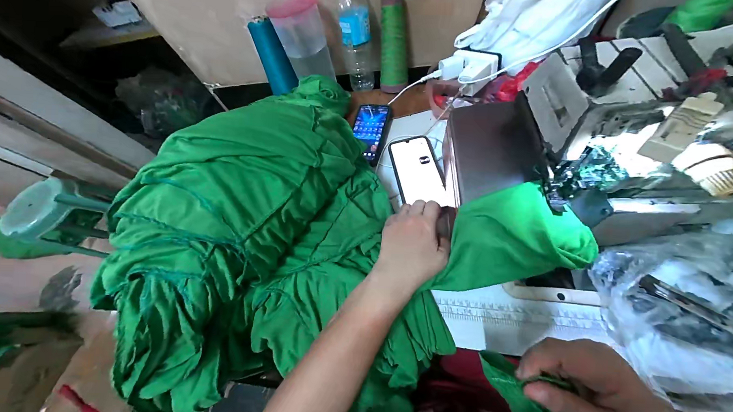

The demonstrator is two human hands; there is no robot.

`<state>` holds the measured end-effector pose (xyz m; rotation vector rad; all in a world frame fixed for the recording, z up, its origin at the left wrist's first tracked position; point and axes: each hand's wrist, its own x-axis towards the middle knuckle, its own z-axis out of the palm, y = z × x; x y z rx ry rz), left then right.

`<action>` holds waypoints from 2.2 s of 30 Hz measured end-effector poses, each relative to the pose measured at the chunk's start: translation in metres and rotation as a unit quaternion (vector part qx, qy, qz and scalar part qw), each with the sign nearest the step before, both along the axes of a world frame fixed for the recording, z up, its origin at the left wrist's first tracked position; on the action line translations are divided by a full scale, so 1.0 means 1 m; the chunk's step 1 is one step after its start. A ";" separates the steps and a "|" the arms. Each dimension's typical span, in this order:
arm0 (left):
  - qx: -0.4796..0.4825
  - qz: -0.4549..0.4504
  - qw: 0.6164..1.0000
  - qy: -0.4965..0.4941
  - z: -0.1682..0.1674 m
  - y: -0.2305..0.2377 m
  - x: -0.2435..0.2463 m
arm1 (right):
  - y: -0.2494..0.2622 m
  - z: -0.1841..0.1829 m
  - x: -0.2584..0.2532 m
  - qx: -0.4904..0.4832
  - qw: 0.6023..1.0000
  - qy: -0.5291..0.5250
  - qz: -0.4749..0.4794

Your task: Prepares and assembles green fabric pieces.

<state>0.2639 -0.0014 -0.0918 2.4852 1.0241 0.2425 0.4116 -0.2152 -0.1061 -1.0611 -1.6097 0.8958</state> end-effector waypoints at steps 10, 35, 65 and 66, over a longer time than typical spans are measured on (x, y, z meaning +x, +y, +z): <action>0.027 0.009 0.999 0.030 -0.008 0.004 0.002 | 0.017 -0.007 -0.012 0.009 1.000 -0.010 0.020; -0.247 -0.248 0.814 -0.464 -0.015 -0.093 -0.052 | 0.011 0.010 -0.010 0.061 0.996 0.017 -0.062; -0.531 -0.021 0.715 -0.455 0.004 -0.100 -0.056 | 0.018 0.010 -0.009 0.222 0.959 -0.097 -0.148; -0.512 -0.004 0.718 -0.471 0.003 -0.097 -0.055 | 0.018 0.011 -0.010 0.227 0.960 -0.089 -0.140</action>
